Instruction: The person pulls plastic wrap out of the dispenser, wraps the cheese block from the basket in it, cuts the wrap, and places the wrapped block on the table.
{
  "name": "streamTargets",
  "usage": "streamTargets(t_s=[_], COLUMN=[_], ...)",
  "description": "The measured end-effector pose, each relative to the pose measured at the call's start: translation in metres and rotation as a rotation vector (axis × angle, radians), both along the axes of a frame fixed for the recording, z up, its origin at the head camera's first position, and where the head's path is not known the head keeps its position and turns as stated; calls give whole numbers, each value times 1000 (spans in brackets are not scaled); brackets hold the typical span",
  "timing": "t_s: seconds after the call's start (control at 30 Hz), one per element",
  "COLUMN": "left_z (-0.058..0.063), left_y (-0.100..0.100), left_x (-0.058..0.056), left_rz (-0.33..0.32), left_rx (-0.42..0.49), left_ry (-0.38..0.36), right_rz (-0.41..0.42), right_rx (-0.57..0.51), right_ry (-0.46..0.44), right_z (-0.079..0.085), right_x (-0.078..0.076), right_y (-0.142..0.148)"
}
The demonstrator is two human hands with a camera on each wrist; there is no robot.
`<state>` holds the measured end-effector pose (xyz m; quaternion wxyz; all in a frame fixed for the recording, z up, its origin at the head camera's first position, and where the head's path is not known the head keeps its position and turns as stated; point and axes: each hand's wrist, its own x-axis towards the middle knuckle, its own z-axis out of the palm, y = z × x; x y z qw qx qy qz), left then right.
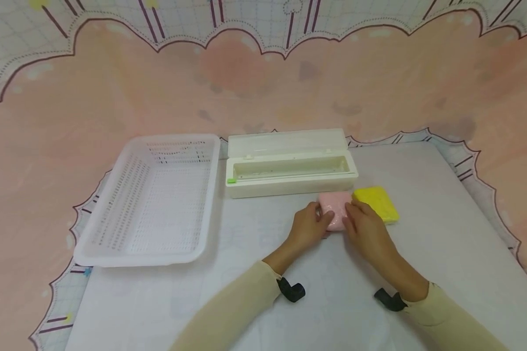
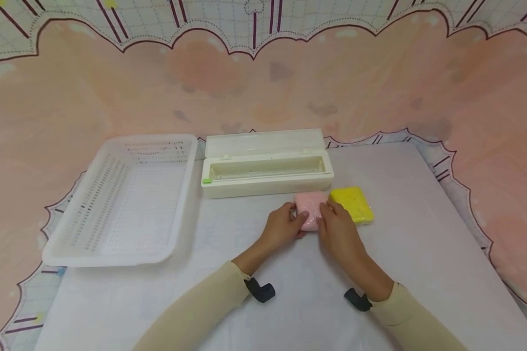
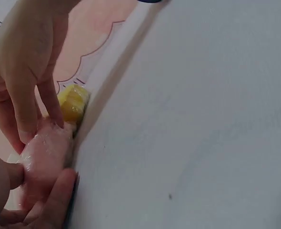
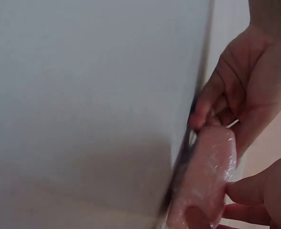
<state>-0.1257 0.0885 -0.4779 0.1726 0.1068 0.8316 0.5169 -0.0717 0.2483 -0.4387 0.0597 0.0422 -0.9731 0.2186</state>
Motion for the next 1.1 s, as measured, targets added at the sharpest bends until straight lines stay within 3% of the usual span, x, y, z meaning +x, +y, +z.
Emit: streamTargets(t_s=[0.13,0.27,0.5,0.67,0.8,0.93,1.1], left_z=[1,0,-1,1,5,13,37], left_y=[2,3,2,-4,-18,-39,-72], left_x=[1,-1,-8,-7,-2,6,19], left_rz=[-40,-67,-38,-27,-19,1,21], left_rx=[9,-39,-32,-14,-44,-144,-205], left_ry=[-13,3,-75,-80,-28,80,208], right_rz=[-7,-2,5,-13,-6,-9,-22], right_rx=[46,95,186,216,178,123,75], right_ry=[7,-18,-13,0,-3,-16,23], right_z=[0,1,-1,-1,1,6,16], right_x=[-1,-2,-4,-5,-5,-3,1], right_y=[1,3,1,2,7,15,24])
